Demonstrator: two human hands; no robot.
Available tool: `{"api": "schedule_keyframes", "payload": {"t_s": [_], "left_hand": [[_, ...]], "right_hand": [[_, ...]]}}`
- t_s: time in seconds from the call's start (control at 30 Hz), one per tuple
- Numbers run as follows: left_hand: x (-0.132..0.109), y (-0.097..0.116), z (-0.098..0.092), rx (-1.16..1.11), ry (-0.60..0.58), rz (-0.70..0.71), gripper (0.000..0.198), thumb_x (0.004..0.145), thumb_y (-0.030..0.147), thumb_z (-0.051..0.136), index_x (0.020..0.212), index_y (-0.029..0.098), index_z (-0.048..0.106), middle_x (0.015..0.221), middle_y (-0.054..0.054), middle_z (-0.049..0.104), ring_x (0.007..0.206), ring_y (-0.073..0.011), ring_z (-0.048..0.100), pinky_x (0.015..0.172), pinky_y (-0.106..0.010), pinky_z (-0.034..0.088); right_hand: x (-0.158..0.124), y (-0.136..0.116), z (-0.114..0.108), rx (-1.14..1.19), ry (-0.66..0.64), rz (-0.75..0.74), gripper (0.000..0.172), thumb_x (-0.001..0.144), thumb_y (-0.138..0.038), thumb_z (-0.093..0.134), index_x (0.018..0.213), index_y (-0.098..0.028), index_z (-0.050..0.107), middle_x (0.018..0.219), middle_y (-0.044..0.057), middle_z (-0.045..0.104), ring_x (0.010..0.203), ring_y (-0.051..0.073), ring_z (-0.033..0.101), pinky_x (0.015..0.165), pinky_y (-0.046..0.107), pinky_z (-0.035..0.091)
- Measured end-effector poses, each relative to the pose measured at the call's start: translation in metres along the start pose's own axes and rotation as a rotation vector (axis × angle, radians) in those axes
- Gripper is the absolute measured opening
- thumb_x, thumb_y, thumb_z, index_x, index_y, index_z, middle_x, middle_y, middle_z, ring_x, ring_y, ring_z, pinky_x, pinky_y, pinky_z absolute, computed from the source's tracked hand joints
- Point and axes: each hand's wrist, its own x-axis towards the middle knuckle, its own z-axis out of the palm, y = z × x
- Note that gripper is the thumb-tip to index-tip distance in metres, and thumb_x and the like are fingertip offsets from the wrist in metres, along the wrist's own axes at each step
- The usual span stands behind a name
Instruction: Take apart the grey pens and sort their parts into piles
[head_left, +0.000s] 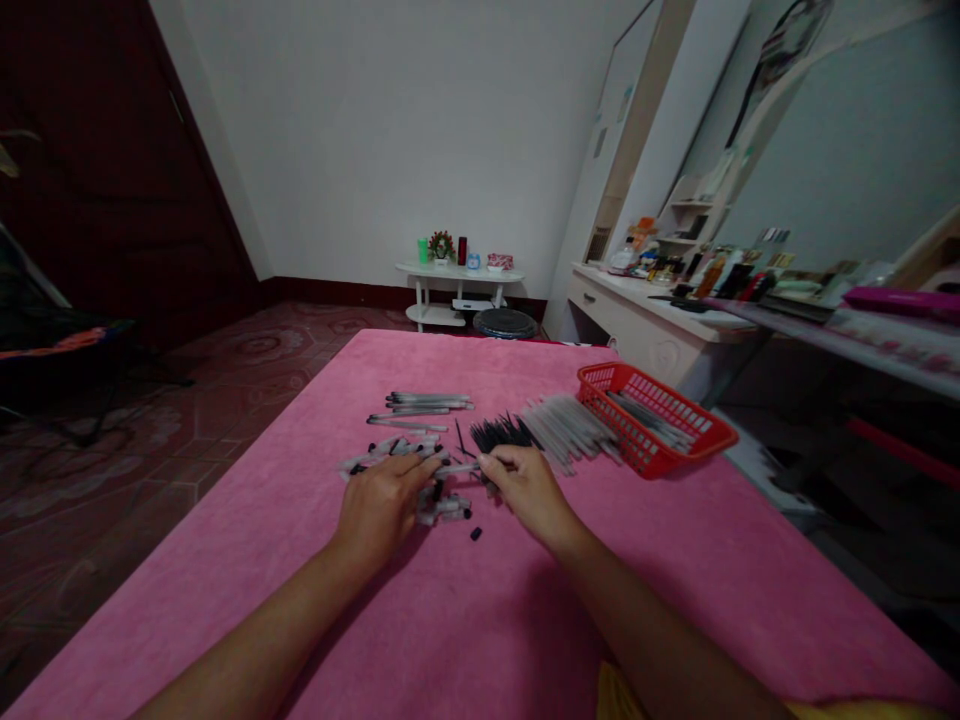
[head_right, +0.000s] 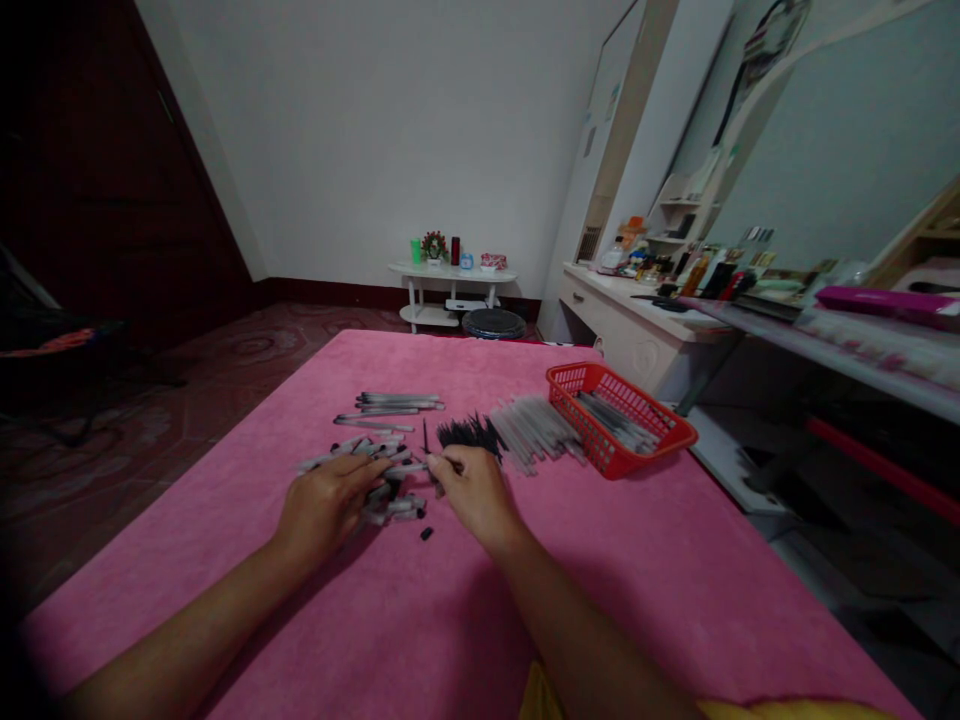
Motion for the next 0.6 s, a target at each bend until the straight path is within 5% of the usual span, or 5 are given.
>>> {"api": "schedule_keyframes", "payload": {"t_s": [0.23,0.47,0.6], "left_hand": [[0.0,-0.001,-0.001,-0.017,-0.036,-0.035,0.034,0.082,0.018,0.052,0.112,0.025,0.067,0.102,-0.005,0.072,0.084,-0.0209,0.067,0.063,-0.028,0.05],[0.0,0.001,-0.003,-0.016,-0.049,-0.01,0.032,0.083,0.016,0.05,0.109,0.024,0.068,0.095,-0.005,0.072,0.08,-0.0211,0.067,0.061,-0.028,0.048],[0.001,0.002,-0.003,0.005,-0.077,-0.01,0.032,0.082,0.016,0.052,0.11,0.024,0.067,0.093,-0.005,0.072,0.079,-0.021,0.066,0.06,-0.027,0.047]], "right_hand": [[0.0,-0.012,-0.003,0.081,0.005,-0.027,0.01,0.074,-0.02,0.058,0.072,-0.014,0.066,0.062,-0.001,0.059,0.057,0.011,0.051,0.052,0.02,0.037],[0.0,-0.008,-0.006,0.018,-0.049,0.016,0.027,0.083,-0.031,0.051,0.064,-0.015,0.059,0.052,-0.002,0.051,0.048,0.009,0.045,0.044,0.019,0.032],[0.001,-0.003,-0.004,0.044,-0.036,0.001,0.01,0.076,-0.02,0.057,0.072,-0.014,0.064,0.06,-0.002,0.057,0.052,0.009,0.048,0.048,0.02,0.036]]}}
